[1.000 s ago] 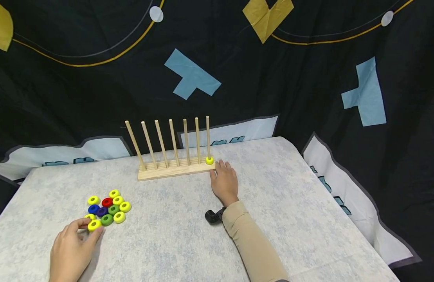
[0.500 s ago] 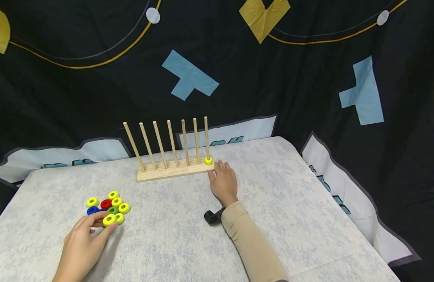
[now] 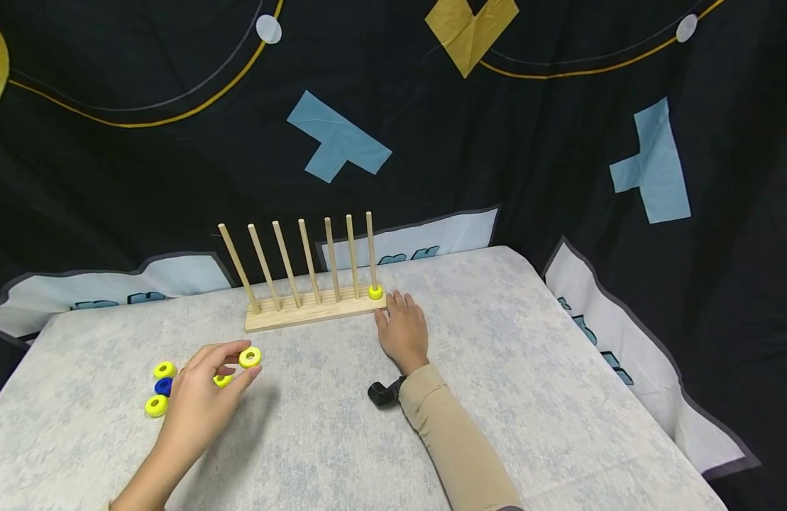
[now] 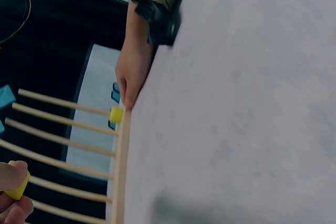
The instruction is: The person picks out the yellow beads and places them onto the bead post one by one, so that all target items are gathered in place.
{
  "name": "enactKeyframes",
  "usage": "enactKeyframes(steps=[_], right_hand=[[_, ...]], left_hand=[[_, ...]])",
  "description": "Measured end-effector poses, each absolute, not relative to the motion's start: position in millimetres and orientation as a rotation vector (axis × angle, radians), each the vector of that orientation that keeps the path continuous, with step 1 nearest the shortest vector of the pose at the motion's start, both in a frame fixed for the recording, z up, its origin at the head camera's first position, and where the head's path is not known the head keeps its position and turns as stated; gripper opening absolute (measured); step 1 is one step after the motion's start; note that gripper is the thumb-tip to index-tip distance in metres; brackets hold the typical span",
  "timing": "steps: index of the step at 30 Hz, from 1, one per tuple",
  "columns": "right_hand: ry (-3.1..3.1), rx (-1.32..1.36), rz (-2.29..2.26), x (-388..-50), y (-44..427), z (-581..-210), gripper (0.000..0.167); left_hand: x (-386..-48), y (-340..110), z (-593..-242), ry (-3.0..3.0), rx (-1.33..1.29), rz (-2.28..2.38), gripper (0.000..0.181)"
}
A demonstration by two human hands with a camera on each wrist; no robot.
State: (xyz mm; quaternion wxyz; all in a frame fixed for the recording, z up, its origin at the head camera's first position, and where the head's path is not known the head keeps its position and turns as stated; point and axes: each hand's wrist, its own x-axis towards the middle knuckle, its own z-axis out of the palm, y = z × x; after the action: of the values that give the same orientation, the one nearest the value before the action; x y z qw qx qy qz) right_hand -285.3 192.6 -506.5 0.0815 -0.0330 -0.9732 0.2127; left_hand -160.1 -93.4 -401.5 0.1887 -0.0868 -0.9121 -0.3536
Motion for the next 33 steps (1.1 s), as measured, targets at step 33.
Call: enactKeyframes(steps=[33], right_hand=[[-2.875, -0.111, 0.635, -284, 191, -504, 0.056]], left_hand=[[-258, 14, -335, -2.45, -0.618, -1.043, 0.042]])
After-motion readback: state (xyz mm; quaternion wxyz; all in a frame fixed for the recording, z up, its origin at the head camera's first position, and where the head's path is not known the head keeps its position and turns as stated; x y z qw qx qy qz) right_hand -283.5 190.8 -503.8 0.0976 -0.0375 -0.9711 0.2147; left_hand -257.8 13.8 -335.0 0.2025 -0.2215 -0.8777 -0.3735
